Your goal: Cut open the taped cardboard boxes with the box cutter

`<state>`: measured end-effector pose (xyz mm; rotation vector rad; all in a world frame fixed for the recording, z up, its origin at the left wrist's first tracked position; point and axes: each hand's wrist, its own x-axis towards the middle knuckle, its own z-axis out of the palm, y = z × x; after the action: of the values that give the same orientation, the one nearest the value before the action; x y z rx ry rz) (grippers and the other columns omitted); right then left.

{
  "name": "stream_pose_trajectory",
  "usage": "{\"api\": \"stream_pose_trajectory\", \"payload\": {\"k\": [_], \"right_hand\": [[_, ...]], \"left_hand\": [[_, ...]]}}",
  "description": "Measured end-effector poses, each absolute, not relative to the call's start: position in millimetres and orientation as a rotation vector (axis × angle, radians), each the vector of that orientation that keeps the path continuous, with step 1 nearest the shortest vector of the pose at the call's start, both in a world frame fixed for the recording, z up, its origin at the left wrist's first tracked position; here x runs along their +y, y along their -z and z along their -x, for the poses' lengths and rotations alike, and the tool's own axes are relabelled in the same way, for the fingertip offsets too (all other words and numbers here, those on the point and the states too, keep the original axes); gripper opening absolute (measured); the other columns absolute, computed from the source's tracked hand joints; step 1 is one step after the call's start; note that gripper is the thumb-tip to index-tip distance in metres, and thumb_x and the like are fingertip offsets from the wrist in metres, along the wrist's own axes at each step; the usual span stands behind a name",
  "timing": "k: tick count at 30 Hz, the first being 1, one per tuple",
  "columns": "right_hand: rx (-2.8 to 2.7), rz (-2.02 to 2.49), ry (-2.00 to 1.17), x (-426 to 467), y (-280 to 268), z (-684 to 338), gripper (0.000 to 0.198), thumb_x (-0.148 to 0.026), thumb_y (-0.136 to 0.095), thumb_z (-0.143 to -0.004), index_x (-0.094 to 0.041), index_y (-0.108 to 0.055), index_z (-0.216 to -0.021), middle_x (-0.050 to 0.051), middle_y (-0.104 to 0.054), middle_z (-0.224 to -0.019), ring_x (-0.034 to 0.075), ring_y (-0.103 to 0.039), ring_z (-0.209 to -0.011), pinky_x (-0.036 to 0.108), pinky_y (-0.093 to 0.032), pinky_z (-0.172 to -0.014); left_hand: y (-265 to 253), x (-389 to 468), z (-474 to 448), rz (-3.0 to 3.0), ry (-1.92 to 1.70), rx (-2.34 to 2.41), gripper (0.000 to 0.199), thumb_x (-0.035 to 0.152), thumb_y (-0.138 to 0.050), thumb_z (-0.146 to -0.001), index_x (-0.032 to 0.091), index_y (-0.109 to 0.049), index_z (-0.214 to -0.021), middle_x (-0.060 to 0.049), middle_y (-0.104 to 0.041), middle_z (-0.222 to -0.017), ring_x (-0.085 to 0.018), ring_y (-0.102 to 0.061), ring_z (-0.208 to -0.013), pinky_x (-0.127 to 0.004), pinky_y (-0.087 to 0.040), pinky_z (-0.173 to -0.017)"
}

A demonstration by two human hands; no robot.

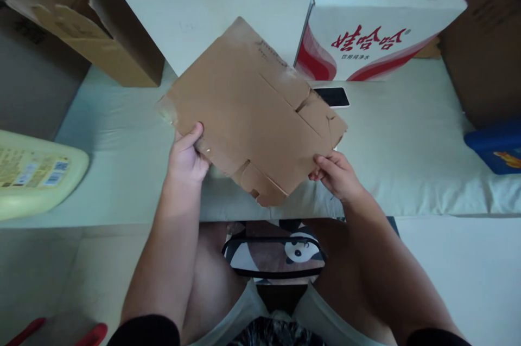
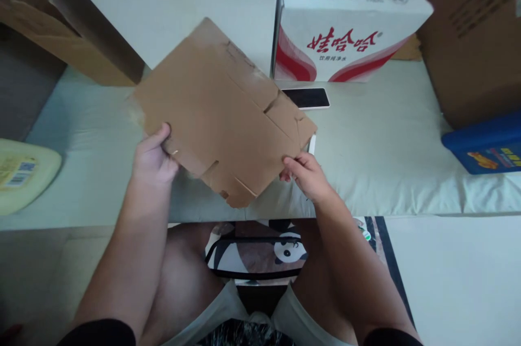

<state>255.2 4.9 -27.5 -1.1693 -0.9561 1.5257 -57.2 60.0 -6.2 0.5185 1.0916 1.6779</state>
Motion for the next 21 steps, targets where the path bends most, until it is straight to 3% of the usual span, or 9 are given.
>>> {"api": "stream_pose_trajectory", "payload": {"k": [4, 7, 10, 14, 17, 21], "right_hand": [[-0.925, 1.201, -1.500, -4.3, 25.0, -243.1, 0.056, -0.064, -0.093, -0.066, -0.023, -0.056, -0.055, -0.005, -0.047, -0.042, 0.011, -0.048, -0.039, 0.026, -0.048, -0.040], [-0.890, 1.196, -1.464, -7.3, 13.2, -244.2, 0.052, -0.060, -0.092, -0.068, -0.022, -0.057, -0.055, -0.005, -0.048, -0.042, 0.010, -0.046, -0.038, 0.026, -0.046, -0.039], [-0.860, 1.192, -1.412, -11.9, -6.6, -255.2, 0.048, -0.054, -0.092, -0.070, -0.022, -0.059, -0.056, -0.004, -0.050, -0.043, 0.010, -0.045, -0.038, 0.025, -0.045, -0.038], [-0.711, 1.272, -1.161, -34.9, -33.5, -291.1, 0.042, -0.049, -0.096, -0.063, -0.023, -0.063, -0.066, -0.003, -0.060, -0.054, 0.010, -0.049, -0.039, 0.023, -0.041, -0.032], [-0.557, 1.441, -0.875, -68.4, -46.6, -331.3, 0.046, -0.044, -0.098, -0.057, -0.024, -0.056, -0.061, -0.002, -0.056, -0.051, 0.011, -0.051, -0.037, 0.021, -0.040, -0.028], [-0.434, 1.575, -0.429, -116.0, -50.9, -383.3, 0.032, -0.030, -0.094, -0.052, -0.027, -0.063, -0.061, 0.000, -0.061, -0.060, 0.010, -0.057, -0.042, 0.019, -0.053, -0.036]], "left_hand": [[-1.2, 55.1, 49.9, -0.508, -1.643, 1.093, 0.017, 0.024, -0.079, -0.071, 0.023, -0.071, -0.086, -0.004, -0.082, -0.100, -0.022, -0.078, -0.098, -0.031, -0.064, -0.091], [-9.4, 51.1, 49.4, -0.510, -1.616, 0.969, 0.029, 0.051, -0.067, -0.080, 0.023, -0.069, -0.089, -0.007, -0.081, -0.103, -0.024, -0.077, -0.104, -0.034, -0.064, -0.090], [-11.8, 49.8, 51.6, -0.527, -1.552, 0.891, 0.045, 0.069, -0.061, -0.079, 0.026, -0.066, -0.095, -0.007, -0.080, -0.098, -0.025, -0.077, -0.100, -0.033, -0.063, -0.081], [-10.7, 49.1, 51.0, -0.447, -1.530, 0.881, 0.049, 0.070, -0.059, -0.079, 0.031, -0.065, -0.108, -0.004, -0.079, -0.101, -0.022, -0.077, -0.088, -0.033, -0.062, -0.074], [-13.9, 46.2, 46.2, -0.423, -1.533, 0.825, 0.044, 0.067, -0.058, -0.083, 0.033, -0.065, -0.109, -0.002, -0.079, -0.102, -0.020, -0.076, -0.084, -0.034, -0.063, -0.075], [-19.6, 42.8, 37.7, -0.394, -1.475, 0.800, 0.040, 0.060, -0.057, -0.083, 0.031, -0.064, -0.110, 0.001, -0.078, -0.090, -0.018, -0.073, -0.073, -0.034, -0.062, -0.073]]}}
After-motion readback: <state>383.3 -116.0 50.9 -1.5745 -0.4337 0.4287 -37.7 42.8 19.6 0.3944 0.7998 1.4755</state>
